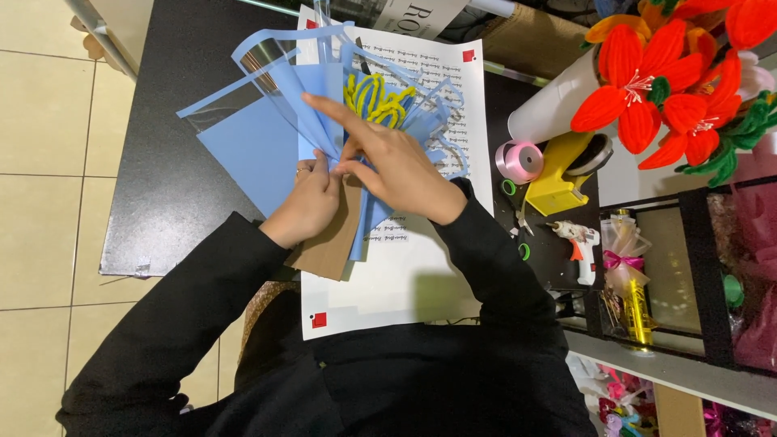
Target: The person wraps a yellow and blue artificial flower bouquet with light blue paper and a brown cardboard sleeve. They fold the paper around the flower, secure it with a clear adhesive strip, and adjust the wrapping to ensure it is neat.
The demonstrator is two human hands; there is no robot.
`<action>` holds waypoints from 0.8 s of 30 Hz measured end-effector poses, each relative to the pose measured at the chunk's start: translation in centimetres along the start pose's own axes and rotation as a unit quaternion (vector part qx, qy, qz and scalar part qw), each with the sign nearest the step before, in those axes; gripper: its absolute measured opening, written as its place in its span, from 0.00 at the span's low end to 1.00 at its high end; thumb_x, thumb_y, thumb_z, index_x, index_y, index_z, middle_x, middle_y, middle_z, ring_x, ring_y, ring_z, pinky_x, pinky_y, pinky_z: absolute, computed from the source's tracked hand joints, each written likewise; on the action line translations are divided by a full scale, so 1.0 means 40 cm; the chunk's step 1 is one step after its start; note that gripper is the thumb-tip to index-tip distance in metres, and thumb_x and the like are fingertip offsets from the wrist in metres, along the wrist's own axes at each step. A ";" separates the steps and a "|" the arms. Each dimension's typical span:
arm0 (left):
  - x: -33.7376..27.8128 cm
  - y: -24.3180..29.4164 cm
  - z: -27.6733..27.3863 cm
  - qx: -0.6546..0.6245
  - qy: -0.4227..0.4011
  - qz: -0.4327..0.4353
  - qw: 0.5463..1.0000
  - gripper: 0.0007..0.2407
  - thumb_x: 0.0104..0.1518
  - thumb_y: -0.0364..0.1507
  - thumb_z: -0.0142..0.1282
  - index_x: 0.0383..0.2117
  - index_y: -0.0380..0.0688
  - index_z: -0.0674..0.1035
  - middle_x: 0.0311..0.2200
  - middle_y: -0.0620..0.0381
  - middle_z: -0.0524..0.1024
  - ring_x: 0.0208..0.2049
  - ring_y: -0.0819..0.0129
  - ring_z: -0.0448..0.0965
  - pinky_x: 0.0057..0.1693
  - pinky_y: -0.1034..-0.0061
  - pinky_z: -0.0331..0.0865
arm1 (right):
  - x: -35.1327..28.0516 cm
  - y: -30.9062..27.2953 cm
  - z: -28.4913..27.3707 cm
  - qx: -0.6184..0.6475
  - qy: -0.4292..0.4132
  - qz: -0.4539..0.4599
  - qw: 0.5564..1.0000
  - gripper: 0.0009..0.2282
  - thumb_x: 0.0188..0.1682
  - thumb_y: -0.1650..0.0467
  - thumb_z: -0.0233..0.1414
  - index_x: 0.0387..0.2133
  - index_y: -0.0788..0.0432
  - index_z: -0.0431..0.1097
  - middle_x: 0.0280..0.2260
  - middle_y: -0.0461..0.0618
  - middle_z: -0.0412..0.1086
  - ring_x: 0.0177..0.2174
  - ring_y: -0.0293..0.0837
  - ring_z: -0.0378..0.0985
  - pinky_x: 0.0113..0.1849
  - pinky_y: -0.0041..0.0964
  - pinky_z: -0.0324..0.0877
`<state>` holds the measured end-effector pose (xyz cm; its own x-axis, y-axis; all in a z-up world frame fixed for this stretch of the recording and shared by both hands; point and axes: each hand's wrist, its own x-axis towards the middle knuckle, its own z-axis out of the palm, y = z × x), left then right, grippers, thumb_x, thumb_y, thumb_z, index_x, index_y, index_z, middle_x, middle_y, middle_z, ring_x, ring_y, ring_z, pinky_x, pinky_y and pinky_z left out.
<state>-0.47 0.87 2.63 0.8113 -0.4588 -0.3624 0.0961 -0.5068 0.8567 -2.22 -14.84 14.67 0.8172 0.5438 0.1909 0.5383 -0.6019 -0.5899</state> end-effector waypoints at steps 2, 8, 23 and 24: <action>0.006 -0.012 0.002 0.004 0.001 -0.001 1.000 0.28 0.69 0.34 0.27 0.67 0.17 0.44 0.60 0.28 0.52 0.67 0.30 0.53 0.64 0.44 0.62 | 0.007 0.028 0.014 0.023 -0.025 0.032 0.999 0.31 0.53 0.77 0.56 0.66 0.53 0.46 0.29 0.52 0.77 0.30 0.52 0.76 0.38 0.47 0.71; 0.013 -0.017 0.006 0.002 0.003 0.005 1.000 0.27 0.68 0.32 0.28 0.66 0.17 0.44 0.60 0.28 0.52 0.67 0.29 0.53 0.64 0.44 0.62 | 0.032 0.067 0.053 -0.003 -0.056 0.119 0.991 0.26 0.50 0.76 0.56 0.56 0.53 0.47 0.27 0.47 0.77 0.33 0.55 0.79 0.37 0.50 0.71; -0.004 0.001 0.001 0.003 0.007 0.004 1.000 0.28 0.70 0.34 0.29 0.66 0.16 0.45 0.60 0.26 0.52 0.66 0.29 0.54 0.64 0.44 0.62 | 0.042 0.080 0.059 -0.007 -0.042 0.172 0.984 0.24 0.45 0.78 0.58 0.51 0.59 0.52 0.27 0.53 0.75 0.34 0.60 0.79 0.37 0.56 0.71; -0.009 0.011 -0.002 0.003 0.009 0.005 1.000 0.28 0.70 0.34 0.29 0.66 0.16 0.45 0.60 0.27 0.53 0.66 0.29 0.55 0.64 0.45 0.62 | 0.043 0.085 0.060 -0.015 -0.046 0.177 0.983 0.25 0.45 0.77 0.60 0.51 0.59 0.52 0.27 0.53 0.76 0.34 0.59 0.79 0.37 0.56 0.71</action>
<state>-0.69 0.89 3.15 0.8219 -0.4508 -0.3482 0.0852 -0.5072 0.8576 0.53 -14.54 11.12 0.9326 0.3481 -0.0950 0.2311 -0.7784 -0.5836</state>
